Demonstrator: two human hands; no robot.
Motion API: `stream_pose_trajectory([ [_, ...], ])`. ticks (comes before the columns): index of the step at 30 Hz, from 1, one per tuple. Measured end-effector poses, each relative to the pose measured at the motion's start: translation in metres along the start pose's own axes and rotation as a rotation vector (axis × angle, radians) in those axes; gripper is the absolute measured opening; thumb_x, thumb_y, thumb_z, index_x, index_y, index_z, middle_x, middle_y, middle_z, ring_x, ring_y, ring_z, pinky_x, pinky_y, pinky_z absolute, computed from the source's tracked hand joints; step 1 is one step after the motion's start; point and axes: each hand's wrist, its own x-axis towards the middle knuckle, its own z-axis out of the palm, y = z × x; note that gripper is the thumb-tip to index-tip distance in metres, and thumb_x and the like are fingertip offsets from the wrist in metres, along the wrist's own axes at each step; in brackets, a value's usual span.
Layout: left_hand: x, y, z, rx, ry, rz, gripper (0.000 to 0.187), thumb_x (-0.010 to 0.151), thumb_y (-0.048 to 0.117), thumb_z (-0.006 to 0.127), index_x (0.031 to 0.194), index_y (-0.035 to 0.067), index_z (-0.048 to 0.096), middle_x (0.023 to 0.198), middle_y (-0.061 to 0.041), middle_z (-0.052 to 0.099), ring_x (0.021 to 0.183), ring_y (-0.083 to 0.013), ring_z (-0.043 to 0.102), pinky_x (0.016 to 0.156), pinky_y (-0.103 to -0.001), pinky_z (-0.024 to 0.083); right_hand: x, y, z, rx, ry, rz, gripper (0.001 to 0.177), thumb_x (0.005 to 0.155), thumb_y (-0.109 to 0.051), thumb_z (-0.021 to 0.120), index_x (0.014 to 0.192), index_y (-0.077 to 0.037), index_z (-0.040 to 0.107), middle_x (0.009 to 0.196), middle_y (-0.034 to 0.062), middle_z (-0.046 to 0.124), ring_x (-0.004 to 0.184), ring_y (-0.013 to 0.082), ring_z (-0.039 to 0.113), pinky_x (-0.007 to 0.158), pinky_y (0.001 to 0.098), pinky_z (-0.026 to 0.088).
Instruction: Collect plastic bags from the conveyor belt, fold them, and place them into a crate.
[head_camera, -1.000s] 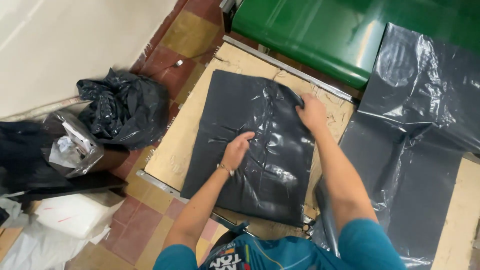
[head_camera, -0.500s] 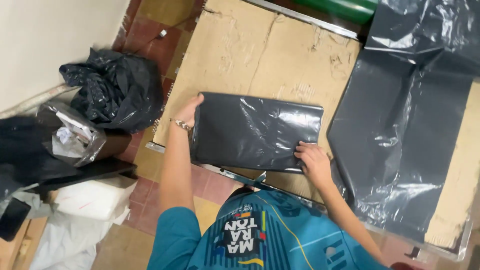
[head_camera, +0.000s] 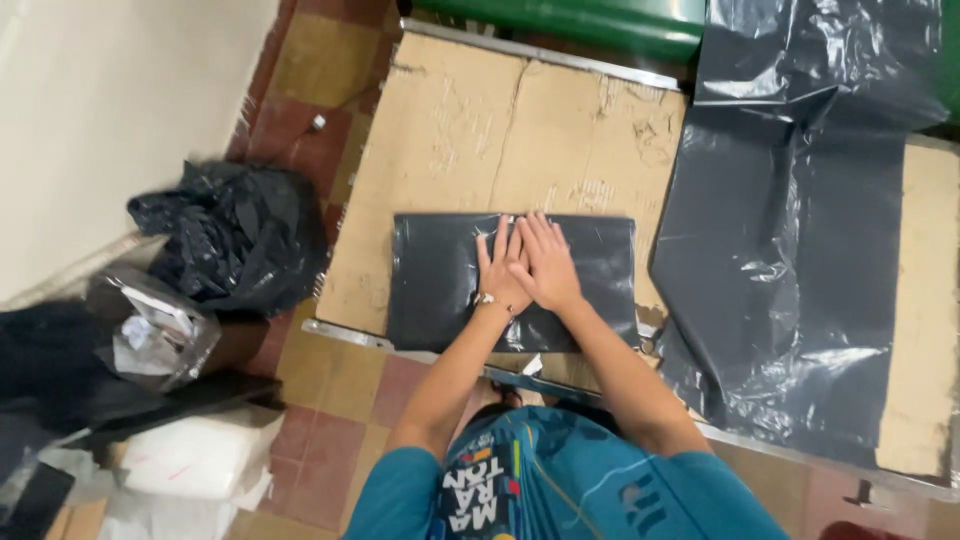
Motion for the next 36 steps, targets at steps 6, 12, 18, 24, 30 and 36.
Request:
stream_pose_trajectory([
  [6,-0.068,-0.095,-0.056,0.064,-0.091,-0.115,0.095,0.085,0.072,0.058,0.158,0.016,0.036,0.168,-0.014,0.029,0.155,-0.0413,0.021,0.110,-0.076,0.027,-0.045,0.044,-0.046,-0.293,-0.109,0.203,0.086,0.093,-0.055,0.063,0.155,0.000,0.044,0.161,0.0237,0.043,0.152,0.0386,0.035,0.121,0.0621,0.022],
  [12,-0.146,-0.150,-0.046,0.100,0.113,0.406,0.095,0.086,0.087,0.039,0.148,0.016,0.048,0.160,-0.011,0.044,0.150,-0.0316,0.038,0.111,-0.062,0.032,-0.065,0.003,-0.029,-0.258,-0.057,0.210,0.069,0.088,-0.037,0.063,0.144,0.002,0.051,0.148,0.0270,0.053,0.144,0.0421,0.043,0.124,0.0572,0.023],
  [18,-0.132,-0.129,-0.007,0.058,0.077,0.845,0.020,0.096,0.044,0.048,0.082,0.030,0.048,0.074,0.011,0.046,0.062,-0.0130,0.055,0.048,-0.031,0.045,-0.119,-0.106,0.065,-0.163,-0.291,-0.185,0.055,0.094,-0.022,0.056,0.141,0.007,0.052,0.147,0.0331,0.050,0.142,0.0476,0.044,0.120,0.0603,0.030],
  [24,-0.041,-0.113,0.000,-0.674,-0.986,0.311,0.036,0.089,0.057,0.065,0.097,0.025,0.078,0.094,-0.001,0.080,0.097,-0.0299,0.074,0.079,-0.045,0.061,-0.173,-0.083,0.057,0.318,-0.018,-0.260,0.029,0.089,-0.024,0.066,0.112,-0.007,0.072,0.120,0.0129,0.073,0.115,0.0326,0.069,0.104,0.0463,0.052],
  [30,-0.028,-0.228,0.058,0.042,-0.840,0.177,0.049,0.108,0.012,0.030,0.147,-0.015,0.045,0.152,-0.038,0.045,0.147,-0.0448,0.041,0.128,-0.053,0.027,-0.133,-0.070,-0.008,1.166,0.032,1.451,0.090,0.089,-0.066,0.072,0.147,0.001,0.051,0.147,0.0213,0.057,0.134,0.0304,0.058,0.106,0.0517,0.047],
  [36,-0.045,-0.200,0.022,-0.457,-0.343,-0.272,0.039,0.097,0.055,0.070,0.093,0.017,0.076,0.088,-0.009,0.074,0.089,-0.0301,0.070,0.079,-0.045,0.053,-0.191,-0.018,-0.005,1.602,0.089,1.580,0.034,0.099,-0.042,0.068,0.118,-0.014,0.061,0.087,0.0038,0.059,0.075,0.0212,0.070,0.070,0.0433,0.066],
])
